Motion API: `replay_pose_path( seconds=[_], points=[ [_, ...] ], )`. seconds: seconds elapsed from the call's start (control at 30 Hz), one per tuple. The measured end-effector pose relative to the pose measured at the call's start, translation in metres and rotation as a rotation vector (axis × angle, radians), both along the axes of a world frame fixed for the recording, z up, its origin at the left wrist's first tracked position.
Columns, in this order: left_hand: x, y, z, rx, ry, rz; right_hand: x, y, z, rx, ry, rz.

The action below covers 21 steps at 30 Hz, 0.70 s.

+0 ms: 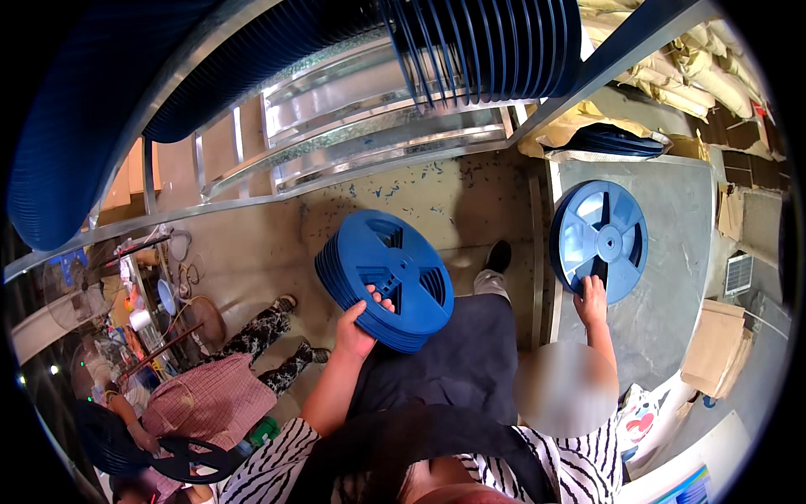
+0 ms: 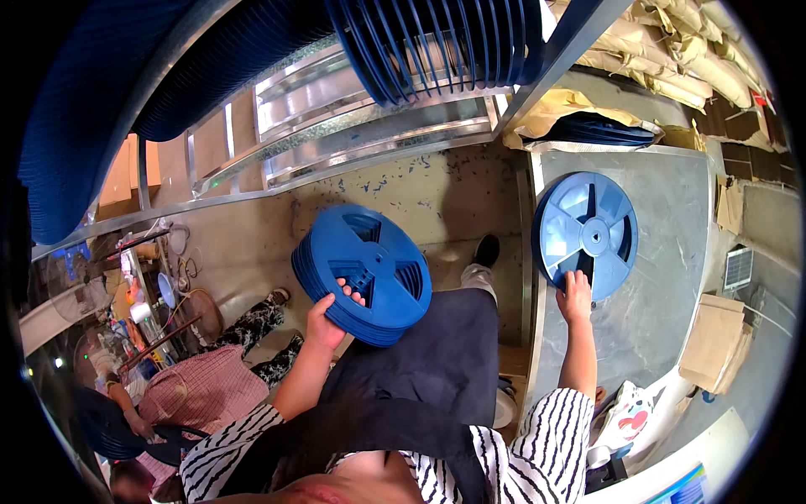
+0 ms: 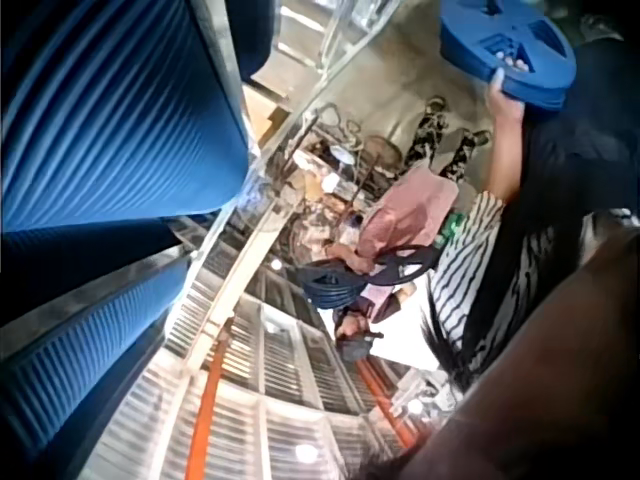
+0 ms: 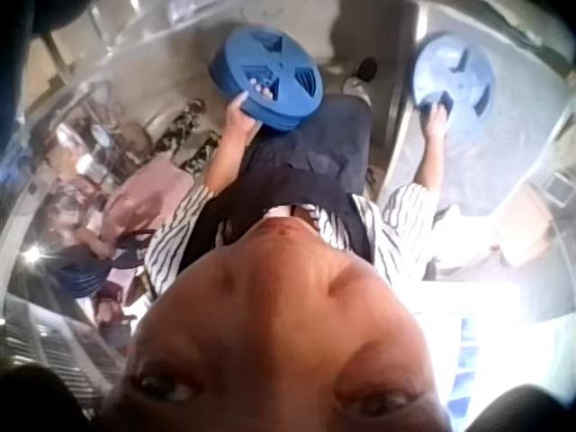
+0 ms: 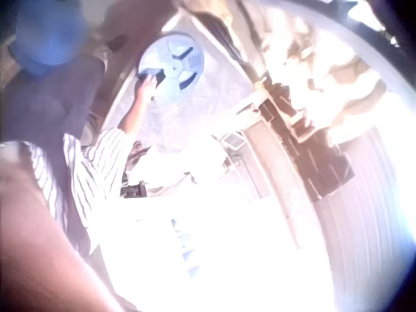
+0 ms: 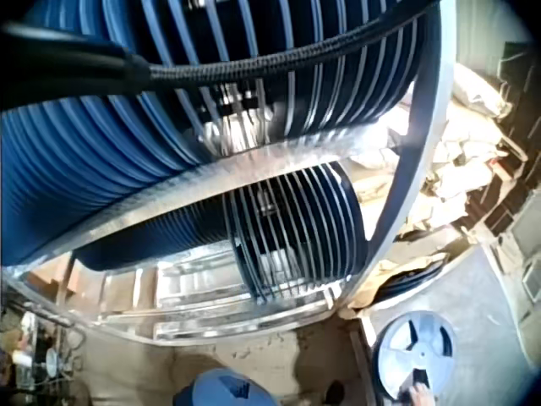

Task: The person repeatedly picks up blue circular plastic parts from a metal shelf and stacks them into a pile. The person handles the parts one by one or in small groups, moving them from the shelf to a growing stack in their hands. The task involves repetitive lifting and stacking motions within a storage area.

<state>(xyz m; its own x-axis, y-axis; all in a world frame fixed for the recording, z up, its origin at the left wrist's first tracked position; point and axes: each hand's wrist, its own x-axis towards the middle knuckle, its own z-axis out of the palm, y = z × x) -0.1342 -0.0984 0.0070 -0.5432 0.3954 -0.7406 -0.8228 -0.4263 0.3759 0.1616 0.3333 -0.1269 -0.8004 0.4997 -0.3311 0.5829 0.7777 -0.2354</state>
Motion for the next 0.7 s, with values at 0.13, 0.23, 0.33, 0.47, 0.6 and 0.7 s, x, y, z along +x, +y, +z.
replay_pose_path(
  seconds=[0.13, 0.23, 0.33, 0.47, 0.6, 0.7],
  points=[
    [0.001, -0.037, -0.004, 0.028, -0.051, 0.003, -0.043, -0.008, 0.034, -0.083, 0.327, -0.224],
    [0.005, -0.062, -0.003, 0.031, -0.05, 0.052, -0.073, -0.011, 0.073, -0.025, 0.573, -0.44],
    [0.008, -0.087, -0.003, 0.075, -0.062, 0.153, -0.089, -0.043, 0.153, -0.121, 0.769, -0.689],
    [0.017, -0.104, -0.01, 0.119, -0.054, 0.254, -0.071, -0.098, 0.211, -0.525, 1.014, -0.859],
    [0.027, -0.115, -0.018, 0.095, -0.035, 0.258, -0.132, -0.139, 0.243, -0.808, 1.083, -0.791],
    [0.031, -0.121, -0.015, 0.086, -0.064, 0.276, -0.2, -0.149, 0.24, -0.968, 1.208, -0.695]
  ],
)
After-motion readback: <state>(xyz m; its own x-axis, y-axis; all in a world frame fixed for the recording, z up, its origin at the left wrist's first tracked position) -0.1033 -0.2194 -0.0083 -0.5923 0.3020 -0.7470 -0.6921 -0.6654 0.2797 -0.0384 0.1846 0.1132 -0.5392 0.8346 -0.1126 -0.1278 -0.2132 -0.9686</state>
